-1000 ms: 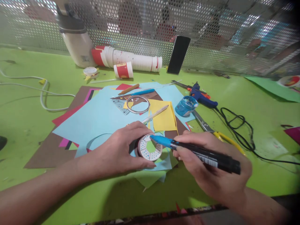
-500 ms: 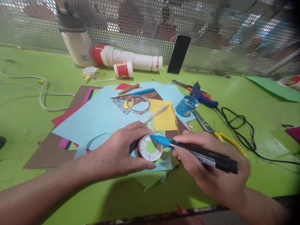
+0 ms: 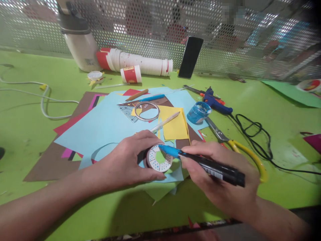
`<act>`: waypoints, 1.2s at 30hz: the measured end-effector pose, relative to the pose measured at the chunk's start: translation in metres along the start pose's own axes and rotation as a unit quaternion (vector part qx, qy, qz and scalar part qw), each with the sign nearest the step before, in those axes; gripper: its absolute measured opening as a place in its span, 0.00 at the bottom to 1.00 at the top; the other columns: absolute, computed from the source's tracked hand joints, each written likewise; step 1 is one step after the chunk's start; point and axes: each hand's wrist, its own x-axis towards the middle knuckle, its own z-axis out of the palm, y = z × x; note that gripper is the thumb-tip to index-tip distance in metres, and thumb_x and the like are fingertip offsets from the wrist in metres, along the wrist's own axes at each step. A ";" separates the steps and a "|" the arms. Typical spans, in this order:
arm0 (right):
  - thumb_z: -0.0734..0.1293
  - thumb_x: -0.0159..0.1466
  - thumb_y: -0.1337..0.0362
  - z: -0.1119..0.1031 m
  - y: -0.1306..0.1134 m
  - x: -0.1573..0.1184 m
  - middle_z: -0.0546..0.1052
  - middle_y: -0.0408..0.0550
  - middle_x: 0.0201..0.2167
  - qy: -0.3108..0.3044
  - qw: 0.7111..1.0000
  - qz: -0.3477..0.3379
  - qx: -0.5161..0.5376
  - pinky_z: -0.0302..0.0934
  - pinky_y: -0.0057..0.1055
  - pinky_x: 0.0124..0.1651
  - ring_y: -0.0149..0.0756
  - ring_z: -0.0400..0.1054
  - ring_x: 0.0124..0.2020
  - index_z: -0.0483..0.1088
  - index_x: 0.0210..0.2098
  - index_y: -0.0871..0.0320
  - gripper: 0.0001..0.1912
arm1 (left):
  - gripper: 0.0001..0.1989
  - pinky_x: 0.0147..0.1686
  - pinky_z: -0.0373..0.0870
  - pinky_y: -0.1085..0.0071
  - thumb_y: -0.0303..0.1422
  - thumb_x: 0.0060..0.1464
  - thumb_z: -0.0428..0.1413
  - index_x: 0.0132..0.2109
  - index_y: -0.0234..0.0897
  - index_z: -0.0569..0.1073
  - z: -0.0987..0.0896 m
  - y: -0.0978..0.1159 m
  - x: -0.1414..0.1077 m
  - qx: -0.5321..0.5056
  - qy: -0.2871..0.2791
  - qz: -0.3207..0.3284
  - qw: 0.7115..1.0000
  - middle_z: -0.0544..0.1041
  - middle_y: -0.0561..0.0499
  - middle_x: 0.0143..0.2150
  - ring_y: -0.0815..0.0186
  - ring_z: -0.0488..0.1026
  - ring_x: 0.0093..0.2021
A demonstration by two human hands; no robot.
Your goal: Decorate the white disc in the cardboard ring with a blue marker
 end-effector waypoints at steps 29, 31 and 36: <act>0.72 0.60 0.69 -0.003 0.001 -0.004 0.81 0.41 0.33 0.025 1.000 -0.013 -0.012 0.69 0.19 0.38 0.27 0.75 0.32 0.74 0.40 0.57 0.08 | 0.25 0.49 0.70 0.63 0.36 0.46 0.69 0.51 0.33 0.74 0.000 -0.001 0.000 -0.016 -0.005 -0.007 1.000 0.74 0.46 0.47 0.60 0.72 0.47; 0.71 0.60 0.69 -0.002 0.001 -0.004 0.81 0.40 0.32 0.024 1.000 -0.010 -0.012 0.69 0.19 0.37 0.27 0.76 0.31 0.74 0.39 0.56 0.08 | 0.26 0.48 0.71 0.64 0.37 0.46 0.69 0.51 0.32 0.74 0.000 -0.001 0.000 -0.018 -0.004 -0.008 1.000 0.74 0.46 0.46 0.60 0.73 0.47; 0.71 0.61 0.70 -0.001 0.001 -0.001 0.81 0.41 0.30 0.019 1.000 -0.004 -0.006 0.69 0.19 0.36 0.27 0.76 0.30 0.74 0.38 0.56 0.06 | 0.26 0.48 0.71 0.63 0.37 0.46 0.69 0.51 0.31 0.74 0.001 -0.002 0.000 -0.015 0.000 -0.001 1.000 0.74 0.45 0.46 0.59 0.73 0.48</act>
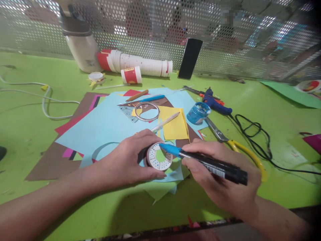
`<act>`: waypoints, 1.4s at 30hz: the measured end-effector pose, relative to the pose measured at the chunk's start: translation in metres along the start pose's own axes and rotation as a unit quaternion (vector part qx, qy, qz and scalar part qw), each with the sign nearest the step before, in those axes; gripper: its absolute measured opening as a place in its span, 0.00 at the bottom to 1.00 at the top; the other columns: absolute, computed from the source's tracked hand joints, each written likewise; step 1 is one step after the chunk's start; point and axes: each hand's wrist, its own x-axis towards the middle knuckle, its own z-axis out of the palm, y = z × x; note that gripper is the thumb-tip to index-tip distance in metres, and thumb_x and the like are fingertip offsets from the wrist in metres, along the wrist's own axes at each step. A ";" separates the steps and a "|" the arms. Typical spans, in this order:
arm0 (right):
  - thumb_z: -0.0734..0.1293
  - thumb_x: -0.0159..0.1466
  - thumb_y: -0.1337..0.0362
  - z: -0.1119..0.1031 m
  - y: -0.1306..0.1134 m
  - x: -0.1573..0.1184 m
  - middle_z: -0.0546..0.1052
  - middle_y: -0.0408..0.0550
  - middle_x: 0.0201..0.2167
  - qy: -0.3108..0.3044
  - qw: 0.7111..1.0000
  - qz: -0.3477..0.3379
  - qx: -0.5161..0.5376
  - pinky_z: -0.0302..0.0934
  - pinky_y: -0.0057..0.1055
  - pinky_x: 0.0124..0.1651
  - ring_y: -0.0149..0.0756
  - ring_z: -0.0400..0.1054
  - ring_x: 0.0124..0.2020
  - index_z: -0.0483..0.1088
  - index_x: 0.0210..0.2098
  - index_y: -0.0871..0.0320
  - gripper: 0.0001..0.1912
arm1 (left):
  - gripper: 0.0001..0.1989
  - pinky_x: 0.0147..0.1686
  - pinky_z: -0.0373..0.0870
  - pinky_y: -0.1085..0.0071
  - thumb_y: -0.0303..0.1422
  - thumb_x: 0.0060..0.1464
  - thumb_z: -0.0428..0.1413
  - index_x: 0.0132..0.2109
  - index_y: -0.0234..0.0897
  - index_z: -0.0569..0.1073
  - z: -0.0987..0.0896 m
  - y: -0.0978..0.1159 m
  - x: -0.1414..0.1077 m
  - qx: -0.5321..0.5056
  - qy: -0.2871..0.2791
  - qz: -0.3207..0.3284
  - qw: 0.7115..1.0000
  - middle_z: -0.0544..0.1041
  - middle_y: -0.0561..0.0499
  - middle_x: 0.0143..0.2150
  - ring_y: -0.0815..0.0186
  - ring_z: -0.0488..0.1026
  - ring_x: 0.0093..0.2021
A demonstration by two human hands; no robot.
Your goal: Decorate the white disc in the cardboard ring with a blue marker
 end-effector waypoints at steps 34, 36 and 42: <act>0.70 0.62 0.66 -0.018 0.002 -0.005 0.81 0.43 0.29 0.036 0.998 -0.050 0.000 0.73 0.30 0.47 0.33 0.77 0.30 0.76 0.44 0.55 0.10 | 0.26 0.49 0.71 0.63 0.40 0.46 0.69 0.52 0.35 0.74 -0.001 -0.005 0.000 -0.001 0.000 0.013 1.000 0.75 0.46 0.49 0.58 0.73 0.49; 0.70 0.62 0.64 -0.018 0.002 -0.007 0.81 0.44 0.32 0.031 0.998 -0.047 0.003 0.72 0.30 0.49 0.33 0.77 0.32 0.76 0.46 0.56 0.12 | 0.26 0.50 0.71 0.63 0.40 0.46 0.69 0.52 0.36 0.74 -0.001 -0.005 0.000 -0.004 0.003 0.016 1.000 0.75 0.46 0.49 0.57 0.73 0.50; 0.70 0.63 0.64 -0.018 0.002 -0.005 0.80 0.44 0.29 -0.014 0.991 0.070 0.116 0.73 0.29 0.38 0.34 0.76 0.30 0.78 0.42 0.53 0.08 | 0.27 0.49 0.71 0.63 0.38 0.46 0.69 0.52 0.34 0.74 -0.003 -0.001 0.001 -0.014 -0.004 -0.002 1.000 0.75 0.45 0.48 0.58 0.73 0.49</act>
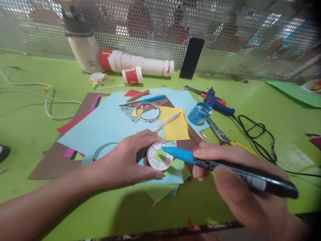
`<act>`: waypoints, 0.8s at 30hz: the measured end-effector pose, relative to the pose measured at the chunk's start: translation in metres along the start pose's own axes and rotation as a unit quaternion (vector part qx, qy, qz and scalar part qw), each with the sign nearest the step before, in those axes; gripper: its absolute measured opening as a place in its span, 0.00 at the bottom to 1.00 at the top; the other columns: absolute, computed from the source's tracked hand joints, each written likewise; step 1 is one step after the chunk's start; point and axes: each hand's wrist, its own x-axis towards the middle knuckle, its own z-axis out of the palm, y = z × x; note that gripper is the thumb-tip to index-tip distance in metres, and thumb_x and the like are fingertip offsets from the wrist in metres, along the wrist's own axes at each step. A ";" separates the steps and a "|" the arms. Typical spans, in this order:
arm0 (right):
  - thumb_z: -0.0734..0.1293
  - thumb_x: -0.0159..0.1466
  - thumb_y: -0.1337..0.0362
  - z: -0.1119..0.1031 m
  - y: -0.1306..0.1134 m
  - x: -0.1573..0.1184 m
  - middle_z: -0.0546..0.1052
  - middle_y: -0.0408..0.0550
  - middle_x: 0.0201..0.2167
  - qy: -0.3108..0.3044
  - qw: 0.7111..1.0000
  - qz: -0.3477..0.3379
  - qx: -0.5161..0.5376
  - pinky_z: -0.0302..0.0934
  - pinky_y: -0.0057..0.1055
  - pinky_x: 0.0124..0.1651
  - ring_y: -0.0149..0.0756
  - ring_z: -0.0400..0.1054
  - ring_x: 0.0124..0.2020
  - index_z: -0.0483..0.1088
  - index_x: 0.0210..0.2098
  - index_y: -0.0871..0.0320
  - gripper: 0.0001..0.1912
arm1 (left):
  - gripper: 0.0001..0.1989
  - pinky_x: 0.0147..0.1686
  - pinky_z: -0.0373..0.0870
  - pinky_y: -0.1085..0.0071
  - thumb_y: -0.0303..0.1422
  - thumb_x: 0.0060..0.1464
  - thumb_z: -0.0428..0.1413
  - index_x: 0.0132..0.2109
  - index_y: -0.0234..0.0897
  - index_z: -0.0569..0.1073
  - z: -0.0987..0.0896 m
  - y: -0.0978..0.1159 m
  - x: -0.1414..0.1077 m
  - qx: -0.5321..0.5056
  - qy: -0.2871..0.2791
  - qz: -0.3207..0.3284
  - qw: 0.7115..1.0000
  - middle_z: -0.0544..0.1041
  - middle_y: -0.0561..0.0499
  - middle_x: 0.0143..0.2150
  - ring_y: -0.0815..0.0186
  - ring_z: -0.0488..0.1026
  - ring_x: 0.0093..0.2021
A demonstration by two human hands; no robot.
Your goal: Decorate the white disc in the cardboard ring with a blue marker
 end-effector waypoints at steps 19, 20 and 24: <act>0.71 0.60 0.72 0.015 0.000 0.005 0.81 0.40 0.32 -0.016 0.999 0.026 -0.013 0.70 0.16 0.33 0.24 0.75 0.28 0.76 0.40 0.55 0.09 | 0.26 0.52 0.71 0.63 0.37 0.46 0.69 0.52 0.35 0.75 0.000 -0.001 0.002 -0.012 -0.023 0.020 0.999 0.76 0.44 0.49 0.57 0.73 0.51; 0.71 0.60 0.71 0.016 0.000 0.005 0.81 0.40 0.32 -0.018 0.999 0.028 -0.018 0.71 0.17 0.33 0.24 0.75 0.28 0.76 0.40 0.55 0.09 | 0.26 0.52 0.71 0.63 0.37 0.47 0.69 0.52 0.35 0.76 0.000 -0.001 0.002 -0.013 -0.025 0.021 0.999 0.76 0.44 0.49 0.57 0.73 0.51; 0.72 0.60 0.70 0.016 0.000 0.005 0.81 0.40 0.32 -0.016 0.999 0.026 -0.031 0.71 0.16 0.32 0.25 0.75 0.26 0.76 0.40 0.55 0.09 | 0.25 0.52 0.71 0.64 0.37 0.47 0.69 0.52 0.36 0.76 -0.001 -0.001 0.001 -0.011 -0.029 0.018 0.999 0.76 0.45 0.49 0.57 0.73 0.51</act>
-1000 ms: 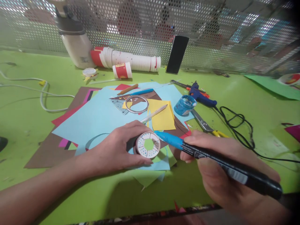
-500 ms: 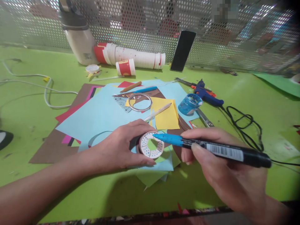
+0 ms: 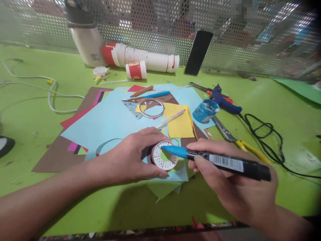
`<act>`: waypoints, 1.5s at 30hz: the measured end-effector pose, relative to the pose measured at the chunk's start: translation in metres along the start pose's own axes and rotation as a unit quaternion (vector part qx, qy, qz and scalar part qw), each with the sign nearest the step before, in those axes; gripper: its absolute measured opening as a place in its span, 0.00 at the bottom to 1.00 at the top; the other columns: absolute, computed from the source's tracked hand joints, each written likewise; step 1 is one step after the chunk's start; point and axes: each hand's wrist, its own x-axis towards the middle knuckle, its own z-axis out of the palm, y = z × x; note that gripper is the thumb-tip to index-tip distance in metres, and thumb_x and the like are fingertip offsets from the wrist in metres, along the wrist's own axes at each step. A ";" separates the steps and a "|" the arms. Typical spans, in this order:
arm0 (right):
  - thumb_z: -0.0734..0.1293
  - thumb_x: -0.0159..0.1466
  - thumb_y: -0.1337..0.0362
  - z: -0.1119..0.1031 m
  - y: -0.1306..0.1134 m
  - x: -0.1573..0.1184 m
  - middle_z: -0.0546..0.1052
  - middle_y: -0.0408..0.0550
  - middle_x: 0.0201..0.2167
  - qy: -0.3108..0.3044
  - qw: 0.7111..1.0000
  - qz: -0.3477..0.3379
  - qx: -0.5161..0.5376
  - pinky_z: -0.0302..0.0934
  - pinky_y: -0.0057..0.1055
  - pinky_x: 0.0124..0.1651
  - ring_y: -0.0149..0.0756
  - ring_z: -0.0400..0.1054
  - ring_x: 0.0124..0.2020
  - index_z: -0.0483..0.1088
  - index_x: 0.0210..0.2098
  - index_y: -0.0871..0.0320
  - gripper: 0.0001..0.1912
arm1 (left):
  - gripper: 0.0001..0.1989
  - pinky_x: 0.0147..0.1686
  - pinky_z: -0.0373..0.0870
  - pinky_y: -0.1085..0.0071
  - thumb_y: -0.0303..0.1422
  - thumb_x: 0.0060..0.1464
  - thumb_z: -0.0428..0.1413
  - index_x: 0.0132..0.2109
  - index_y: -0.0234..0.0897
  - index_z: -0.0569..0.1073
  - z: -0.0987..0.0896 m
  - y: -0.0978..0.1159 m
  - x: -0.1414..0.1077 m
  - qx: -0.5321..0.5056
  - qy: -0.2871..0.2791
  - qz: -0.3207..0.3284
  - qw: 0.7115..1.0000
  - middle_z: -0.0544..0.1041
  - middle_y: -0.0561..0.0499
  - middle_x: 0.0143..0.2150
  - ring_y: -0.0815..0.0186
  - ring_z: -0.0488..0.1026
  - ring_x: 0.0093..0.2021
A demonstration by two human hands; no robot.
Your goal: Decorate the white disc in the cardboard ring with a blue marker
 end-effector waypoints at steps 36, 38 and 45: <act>0.76 0.56 0.67 0.011 0.001 0.003 0.79 0.39 0.21 0.052 0.999 0.006 -0.005 0.62 0.25 0.19 0.28 0.68 0.18 0.76 0.31 0.56 0.05 | 0.24 0.49 0.71 0.65 0.35 0.48 0.68 0.52 0.32 0.76 0.007 0.001 -0.004 0.078 0.014 0.024 0.997 0.75 0.44 0.47 0.59 0.73 0.48; 0.76 0.56 0.68 0.009 0.003 0.001 0.80 0.39 0.23 0.066 0.997 0.003 0.028 0.66 0.27 0.22 0.30 0.71 0.19 0.77 0.33 0.55 0.06 | 0.23 0.48 0.71 0.65 0.35 0.48 0.68 0.51 0.31 0.77 0.007 0.002 -0.002 0.071 0.016 0.027 0.997 0.75 0.44 0.46 0.59 0.73 0.47; 0.73 0.60 0.68 0.002 0.010 -0.003 0.81 0.42 0.29 0.174 0.980 -0.008 0.098 0.68 0.32 0.27 0.33 0.72 0.25 0.80 0.36 0.52 0.06 | 0.25 0.52 0.70 0.63 0.37 0.47 0.68 0.52 0.32 0.76 0.007 0.000 -0.003 0.057 0.018 0.032 0.998 0.75 0.43 0.49 0.56 0.71 0.52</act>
